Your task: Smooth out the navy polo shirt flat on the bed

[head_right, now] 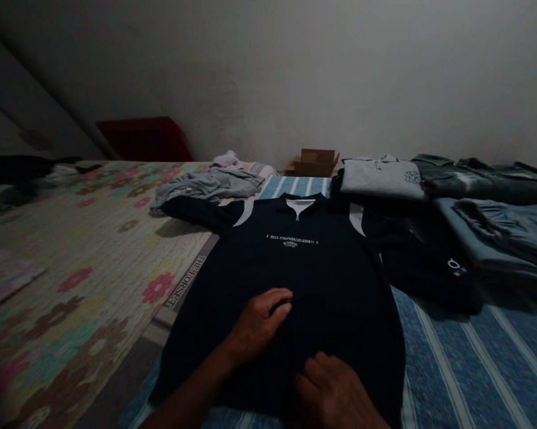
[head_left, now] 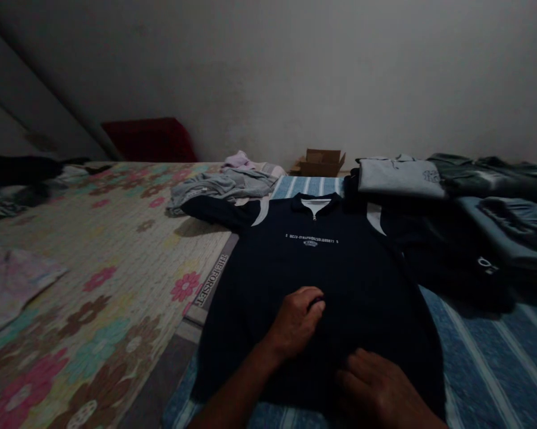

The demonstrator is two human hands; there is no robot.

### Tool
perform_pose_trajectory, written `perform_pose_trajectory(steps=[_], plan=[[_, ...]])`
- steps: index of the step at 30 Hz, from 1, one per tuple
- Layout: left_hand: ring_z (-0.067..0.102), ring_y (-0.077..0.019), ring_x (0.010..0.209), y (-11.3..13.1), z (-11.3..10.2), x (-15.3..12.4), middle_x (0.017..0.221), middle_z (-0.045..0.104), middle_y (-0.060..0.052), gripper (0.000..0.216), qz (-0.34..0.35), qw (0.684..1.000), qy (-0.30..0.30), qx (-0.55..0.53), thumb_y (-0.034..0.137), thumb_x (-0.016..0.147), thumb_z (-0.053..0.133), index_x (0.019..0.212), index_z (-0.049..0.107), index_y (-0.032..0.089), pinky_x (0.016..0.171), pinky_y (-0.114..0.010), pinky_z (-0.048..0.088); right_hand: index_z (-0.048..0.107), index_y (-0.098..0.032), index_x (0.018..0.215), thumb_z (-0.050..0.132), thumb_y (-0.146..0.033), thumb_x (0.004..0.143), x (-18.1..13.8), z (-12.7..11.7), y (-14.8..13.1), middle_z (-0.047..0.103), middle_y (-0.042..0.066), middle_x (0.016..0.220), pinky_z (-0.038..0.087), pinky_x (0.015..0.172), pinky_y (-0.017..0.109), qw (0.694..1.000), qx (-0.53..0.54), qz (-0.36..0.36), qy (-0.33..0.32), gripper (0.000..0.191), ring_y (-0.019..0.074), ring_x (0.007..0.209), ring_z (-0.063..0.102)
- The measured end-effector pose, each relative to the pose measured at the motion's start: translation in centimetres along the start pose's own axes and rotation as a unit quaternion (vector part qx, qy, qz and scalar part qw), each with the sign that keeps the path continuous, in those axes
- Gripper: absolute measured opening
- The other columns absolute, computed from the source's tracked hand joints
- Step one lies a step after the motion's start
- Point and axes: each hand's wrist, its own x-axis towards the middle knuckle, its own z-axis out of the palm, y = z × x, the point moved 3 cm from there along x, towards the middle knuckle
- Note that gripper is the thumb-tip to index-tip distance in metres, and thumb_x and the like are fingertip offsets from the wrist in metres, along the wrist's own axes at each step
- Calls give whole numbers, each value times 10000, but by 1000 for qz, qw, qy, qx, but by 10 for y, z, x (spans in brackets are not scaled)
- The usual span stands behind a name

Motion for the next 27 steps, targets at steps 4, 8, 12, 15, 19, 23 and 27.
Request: perform_pose_trajectory(steps=[4, 8, 12, 15, 19, 23, 27], plan=[[628, -182, 852, -12, -21, -43, 865, 686, -36, 245, -121, 986, 64, -96, 318, 823, 475, 873, 665, 171, 786, -287, 470, 495, -225, 748, 581, -122, 773, 3, 6, 4, 578, -47, 678, 301, 530, 253, 996, 8, 12, -86, 137, 120, 571, 486], [618, -161, 675, -21, -24, -75, 723, 659, -46, 300, -228, 950, 69, -202, 401, 792, 493, 753, 635, 139, 631, -265, 473, 510, -221, 766, 605, -91, 749, 16, 2, 3, 597, -50, 688, 287, 528, 257, 987, 9, 14, -158, 162, 120, 569, 499], [570, -127, 526, -30, -14, -94, 604, 616, -24, 356, -297, 922, -8, -251, 481, 745, 517, 687, 588, 137, 512, -235, 425, 499, -216, 757, 585, -100, 766, 26, 2, 0, 602, -50, 673, 277, 520, 258, 986, 11, 5, -166, 146, 112, 548, 497], [516, -103, 457, -32, -8, -98, 518, 577, 1, 355, -307, 921, -54, -235, 492, 715, 524, 668, 568, 143, 471, -216, 381, 477, -218, 761, 596, -172, 780, 27, 12, -6, 582, -52, 650, 277, 511, 264, 993, 7, -29, -117, 129, 117, 535, 484], [471, -92, 424, -29, -4, -95, 508, 574, 3, 314, -315, 922, -65, -216, 456, 706, 498, 670, 559, 151, 448, -211, 354, 445, -222, 741, 596, -224, 797, 27, 24, -13, 550, -50, 625, 277, 491, 270, 995, -29, -80, -53, 161, 128, 536, 478], [486, -106, 448, -30, -1, -94, 529, 580, -1, 298, -314, 924, -80, -204, 440, 711, 487, 700, 566, 153, 461, -219, 357, 416, -217, 704, 584, -189, 808, 31, 27, -14, 539, -53, 612, 273, 461, 259, 994, -35, -91, -54, 199, 115, 513, 458], [528, -131, 533, -36, 1, -95, 550, 578, -2, 301, -298, 927, -96, -206, 453, 703, 501, 693, 569, 160, 501, -228, 383, 424, -215, 703, 531, -213, 850, 32, 38, -19, 522, -41, 585, 250, 431, 262, 988, -72, -121, -56, 182, 116, 500, 448]])
